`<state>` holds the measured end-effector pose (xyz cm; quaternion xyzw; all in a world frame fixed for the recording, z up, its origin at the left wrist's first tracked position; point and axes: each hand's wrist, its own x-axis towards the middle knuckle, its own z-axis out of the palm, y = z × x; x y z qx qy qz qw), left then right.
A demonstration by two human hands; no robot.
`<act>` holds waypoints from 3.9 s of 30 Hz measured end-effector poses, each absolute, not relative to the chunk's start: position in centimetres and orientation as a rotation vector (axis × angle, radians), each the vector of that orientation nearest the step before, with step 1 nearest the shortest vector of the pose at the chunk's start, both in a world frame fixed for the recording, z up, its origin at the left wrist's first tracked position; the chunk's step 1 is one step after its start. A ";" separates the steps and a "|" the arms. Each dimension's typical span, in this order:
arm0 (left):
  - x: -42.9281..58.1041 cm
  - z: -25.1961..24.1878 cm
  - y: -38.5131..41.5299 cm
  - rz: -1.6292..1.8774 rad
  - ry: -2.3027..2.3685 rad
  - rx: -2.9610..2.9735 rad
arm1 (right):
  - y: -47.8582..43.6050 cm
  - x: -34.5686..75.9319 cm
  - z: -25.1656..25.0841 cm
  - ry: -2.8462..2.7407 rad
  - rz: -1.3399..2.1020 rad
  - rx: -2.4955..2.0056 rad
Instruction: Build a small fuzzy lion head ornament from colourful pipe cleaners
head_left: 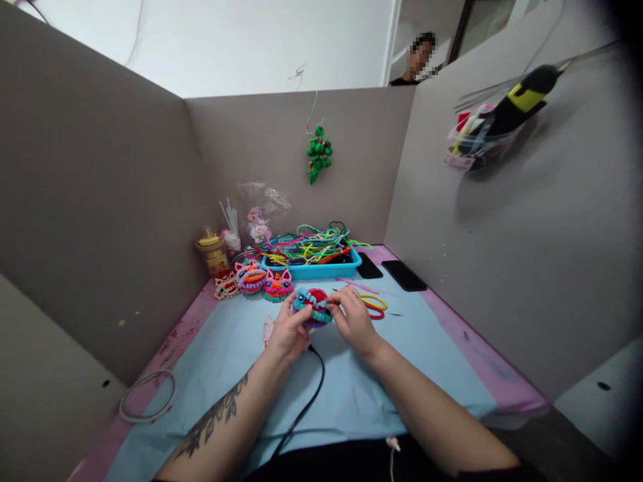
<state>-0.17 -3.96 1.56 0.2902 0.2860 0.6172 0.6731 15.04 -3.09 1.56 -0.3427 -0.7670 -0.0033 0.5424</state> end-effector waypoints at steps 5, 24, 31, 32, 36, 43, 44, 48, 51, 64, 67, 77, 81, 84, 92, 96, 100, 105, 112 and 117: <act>-0.1 1.6 -4.0 1.394 0.651 0.653 | -2.9 15.1 1.5 -1.854 -0.020 -0.857; -0.9 1.2 -3.2 1.366 0.611 0.558 | -1.9 17.4 1.2 -1.456 0.281 -0.981; -1.2 1.5 -3.1 1.369 0.571 0.513 | 0.4 19.7 0.7 -0.975 0.413 -1.066; -1.2 1.5 -3.1 1.374 0.567 0.502 | 0.7 19.9 0.7 -0.919 0.435 -1.060; -1.2 1.6 -3.1 1.384 0.549 0.482 | 1.1 19.9 0.6 -0.912 0.591 -1.023; -1.1 1.4 -3.1 1.400 0.565 0.542 | -0.1 17.4 0.3 -1.070 1.071 -0.948; -1.1 1.3 -3.1 1.411 0.566 0.560 | -0.4 17.0 0.3 -1.094 1.141 -0.932; -0.9 1.4 -3.2 1.434 0.558 0.582 | -1.9 16.2 0.6 -1.263 0.884 -0.911; -0.9 1.6 -3.2 1.455 0.553 0.556 | -3.2 16.0 0.8 -1.513 0.446 -0.836; -0.8 1.8 -3.3 1.482 0.555 0.545 | -3.9 15.4 0.8 -1.764 0.205 -0.702; -0.7 1.8 -3.4 1.489 0.536 0.575 | -3.2 15.3 0.5 -1.488 0.504 -0.785; -0.8 1.7 -3.5 1.471 0.458 0.730 | -2.3 14.7 0.3 -0.945 1.856 -0.518; -1.4 1.7 -3.1 1.384 0.592 0.902 | -1.7 14.8 -0.1 -0.770 1.857 -0.537; -1.9 1.7 -2.8 1.345 0.698 1.131 | -1.2 14.8 -0.4 -0.730 1.867 -0.500; -3.7 2.4 -0.5 1.132 1.124 1.738 | -0.7 15.0 -1.0 -0.663 1.825 -0.508; -4.0 3.2 2.6 0.843 1.230 2.014 | 0.0 15.3 -1.3 -0.665 1.787 -0.569; -4.0 2.7 5.7 0.538 1.303 2.100 | 1.3 15.2 -1.6 -0.661 1.724 -0.743; -4.7 1.0 7.5 0.377 1.385 2.073 | 2.8 15.1 -2.0 -0.682 1.666 -0.846; -4.7 0.7 6.6 0.355 1.409 2.216 | 2.3 15.5 -1.7 -0.717 1.585 -0.919; -4.4 1.1 7.0 0.371 1.417 2.278 | 1.5 14.8 -1.5 -0.805 1.543 -0.992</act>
